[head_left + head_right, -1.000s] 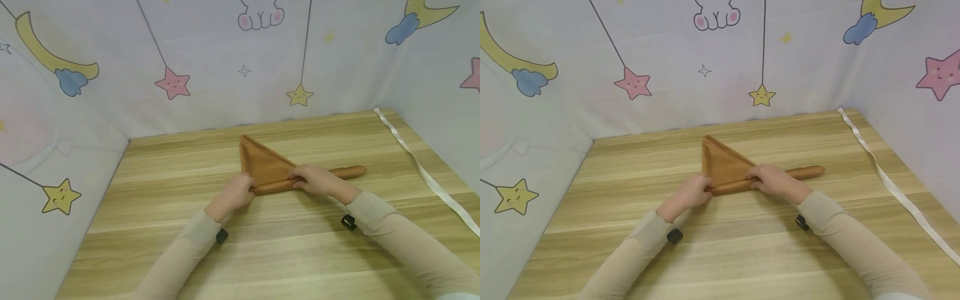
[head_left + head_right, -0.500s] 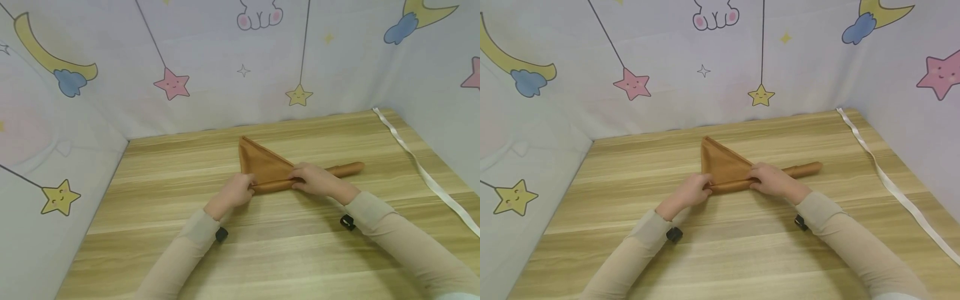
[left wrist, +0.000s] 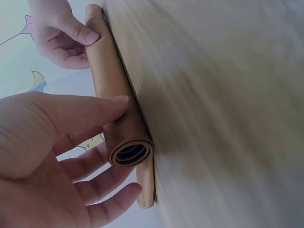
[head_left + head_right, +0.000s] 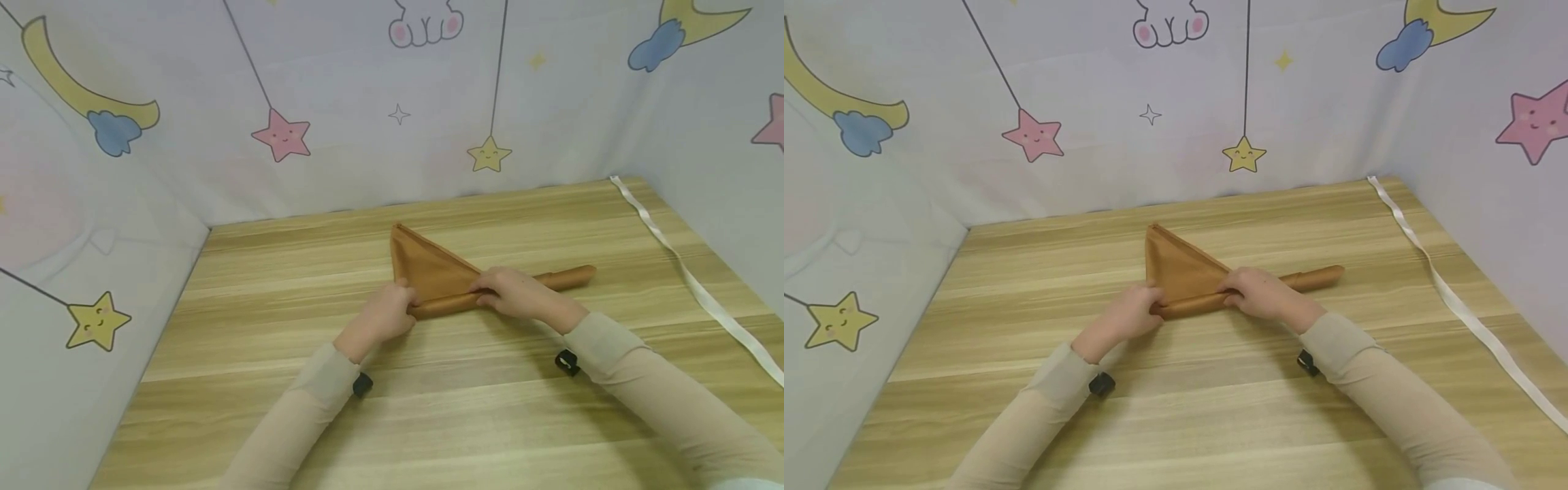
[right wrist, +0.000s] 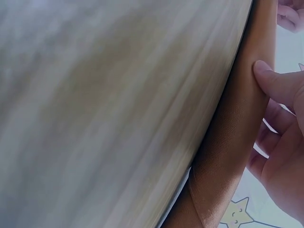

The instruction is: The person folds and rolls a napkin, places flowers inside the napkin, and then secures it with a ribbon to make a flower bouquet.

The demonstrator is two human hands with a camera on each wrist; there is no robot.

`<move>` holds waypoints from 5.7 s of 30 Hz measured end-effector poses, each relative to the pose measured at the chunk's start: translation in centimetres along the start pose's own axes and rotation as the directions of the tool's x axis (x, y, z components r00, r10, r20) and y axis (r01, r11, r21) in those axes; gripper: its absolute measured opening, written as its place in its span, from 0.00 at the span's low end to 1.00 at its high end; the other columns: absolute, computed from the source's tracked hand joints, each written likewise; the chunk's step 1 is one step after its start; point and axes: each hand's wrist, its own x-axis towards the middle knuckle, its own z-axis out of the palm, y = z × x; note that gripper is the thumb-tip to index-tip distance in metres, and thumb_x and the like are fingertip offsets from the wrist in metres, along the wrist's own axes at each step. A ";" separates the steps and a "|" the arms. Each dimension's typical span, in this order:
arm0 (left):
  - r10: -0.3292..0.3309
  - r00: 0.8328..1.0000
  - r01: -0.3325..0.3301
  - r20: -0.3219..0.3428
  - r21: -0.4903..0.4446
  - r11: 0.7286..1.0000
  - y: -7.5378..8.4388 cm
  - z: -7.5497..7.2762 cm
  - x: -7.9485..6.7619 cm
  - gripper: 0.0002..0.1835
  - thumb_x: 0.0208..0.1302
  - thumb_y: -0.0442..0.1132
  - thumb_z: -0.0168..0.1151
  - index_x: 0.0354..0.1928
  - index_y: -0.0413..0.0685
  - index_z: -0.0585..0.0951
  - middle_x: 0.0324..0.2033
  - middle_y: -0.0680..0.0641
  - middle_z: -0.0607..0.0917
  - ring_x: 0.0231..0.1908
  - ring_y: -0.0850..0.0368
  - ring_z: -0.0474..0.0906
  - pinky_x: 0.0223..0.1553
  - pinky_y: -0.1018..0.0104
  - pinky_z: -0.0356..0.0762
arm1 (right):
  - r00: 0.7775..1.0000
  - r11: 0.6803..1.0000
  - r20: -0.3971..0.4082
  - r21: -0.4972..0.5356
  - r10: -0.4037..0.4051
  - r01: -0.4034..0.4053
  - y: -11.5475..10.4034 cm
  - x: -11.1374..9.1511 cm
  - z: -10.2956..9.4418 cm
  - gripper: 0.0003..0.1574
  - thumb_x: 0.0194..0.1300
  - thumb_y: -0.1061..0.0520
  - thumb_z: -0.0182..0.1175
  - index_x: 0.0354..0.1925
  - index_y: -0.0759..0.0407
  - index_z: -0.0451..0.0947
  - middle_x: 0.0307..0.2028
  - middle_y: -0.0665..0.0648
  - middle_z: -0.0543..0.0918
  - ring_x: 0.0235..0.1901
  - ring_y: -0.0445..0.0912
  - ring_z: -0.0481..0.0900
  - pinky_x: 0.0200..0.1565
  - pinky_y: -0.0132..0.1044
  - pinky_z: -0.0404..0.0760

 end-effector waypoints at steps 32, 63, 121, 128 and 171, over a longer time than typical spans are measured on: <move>-0.034 0.999 0.032 -0.036 -0.040 0.999 -0.2 -0.4 -0.1 0.07 0.60 0.30 0.63 0.40 0.40 0.83 0.37 0.43 0.86 0.38 0.49 0.82 0.41 0.57 0.79 | 1.000 1.000 0.002 -0.014 0.011 -0.011 -0.3 0.4 0.1 0.13 0.62 0.64 0.63 0.46 0.67 0.81 0.41 0.60 0.84 0.43 0.54 0.81 0.47 0.48 0.79; -0.052 0.999 0.052 0.000 -0.124 0.991 -0.7 -0.6 0.2 0.12 0.58 0.25 0.62 0.44 0.40 0.83 0.39 0.44 0.86 0.38 0.52 0.81 0.42 0.61 0.79 | 0.994 0.993 -0.075 -0.089 -0.081 0.074 -0.7 0.9 0.4 0.12 0.56 0.64 0.68 0.41 0.67 0.82 0.36 0.58 0.82 0.39 0.52 0.79 0.43 0.46 0.79; 0.054 0.996 -0.052 0.077 -0.022 0.998 -0.3 -0.8 -0.1 0.10 0.56 0.25 0.61 0.40 0.36 0.85 0.31 0.46 0.83 0.29 0.58 0.72 0.32 0.65 0.73 | 0.999 0.994 -0.039 -0.109 -0.016 0.012 -1.1 1.0 0.6 0.17 0.61 0.61 0.65 0.49 0.58 0.80 0.44 0.55 0.84 0.44 0.52 0.79 0.47 0.50 0.76; 0.031 0.996 -0.026 0.078 -0.069 0.997 -0.4 -0.9 -0.3 0.14 0.57 0.26 0.60 0.47 0.37 0.82 0.42 0.43 0.85 0.42 0.51 0.80 0.46 0.58 0.78 | 0.999 0.991 -0.043 -0.131 -0.026 0.020 -1.2 1.0 0.9 0.17 0.58 0.60 0.68 0.47 0.57 0.82 0.42 0.54 0.80 0.43 0.50 0.76 0.44 0.48 0.74; 0.032 0.999 -0.031 0.044 -0.014 0.999 -0.1 -0.8 -0.9 0.11 0.54 0.33 0.69 0.40 0.40 0.82 0.36 0.47 0.77 0.34 0.56 0.72 0.38 0.61 0.76 | 0.999 0.994 -0.030 -0.101 -0.032 0.029 -2.1 1.9 0.9 0.15 0.61 0.65 0.63 0.47 0.58 0.81 0.42 0.54 0.84 0.43 0.51 0.80 0.46 0.49 0.77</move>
